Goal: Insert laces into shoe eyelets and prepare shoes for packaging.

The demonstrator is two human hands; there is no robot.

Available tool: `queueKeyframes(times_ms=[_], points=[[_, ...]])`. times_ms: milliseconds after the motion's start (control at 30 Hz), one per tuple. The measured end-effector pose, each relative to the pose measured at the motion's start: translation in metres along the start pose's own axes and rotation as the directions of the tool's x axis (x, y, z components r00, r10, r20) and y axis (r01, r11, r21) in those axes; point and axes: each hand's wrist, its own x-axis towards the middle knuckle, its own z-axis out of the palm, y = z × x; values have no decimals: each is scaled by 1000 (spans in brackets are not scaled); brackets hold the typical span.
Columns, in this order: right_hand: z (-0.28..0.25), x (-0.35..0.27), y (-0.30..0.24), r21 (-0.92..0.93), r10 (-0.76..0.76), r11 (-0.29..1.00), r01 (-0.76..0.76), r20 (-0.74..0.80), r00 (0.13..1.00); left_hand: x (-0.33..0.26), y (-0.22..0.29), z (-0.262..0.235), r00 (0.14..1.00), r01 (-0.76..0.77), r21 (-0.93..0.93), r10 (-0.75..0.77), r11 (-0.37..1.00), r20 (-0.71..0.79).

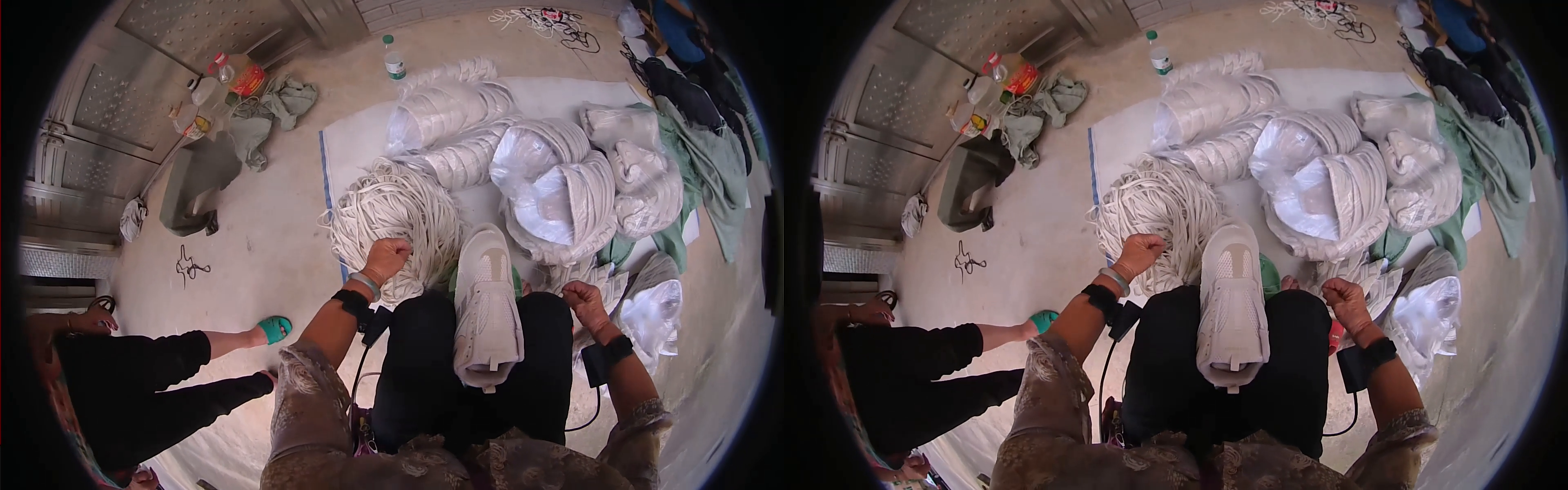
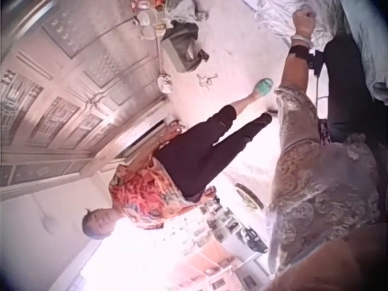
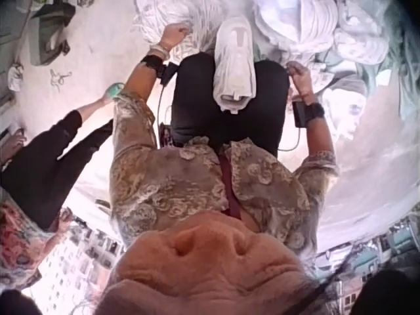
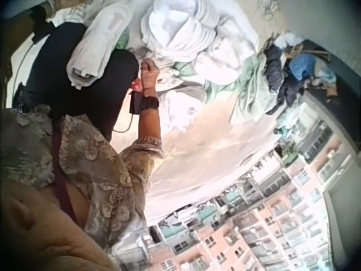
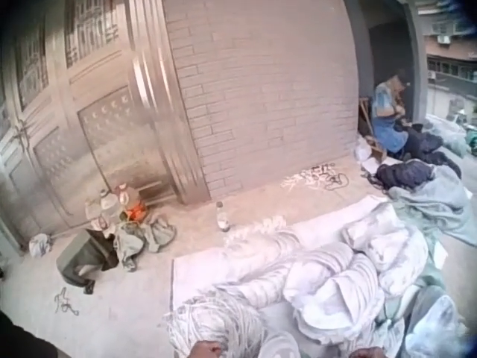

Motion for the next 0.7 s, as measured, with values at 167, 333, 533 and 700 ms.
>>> queueKeyframes(times_ms=[167,333,533,700], points=[[-14,3,13,9,197,980,-197,-73,978,34,-41,31,996,-55,339,29,939,82],[-22,4,29,32,306,952,-304,-64,950,49,-69,51,992,56,347,-91,936,85],[-25,14,31,12,254,967,-254,-103,962,50,-66,48,929,319,-55,-301,946,214],[-18,14,27,66,245,968,-240,-74,967,34,-37,29,858,482,-276,-385,832,338]])
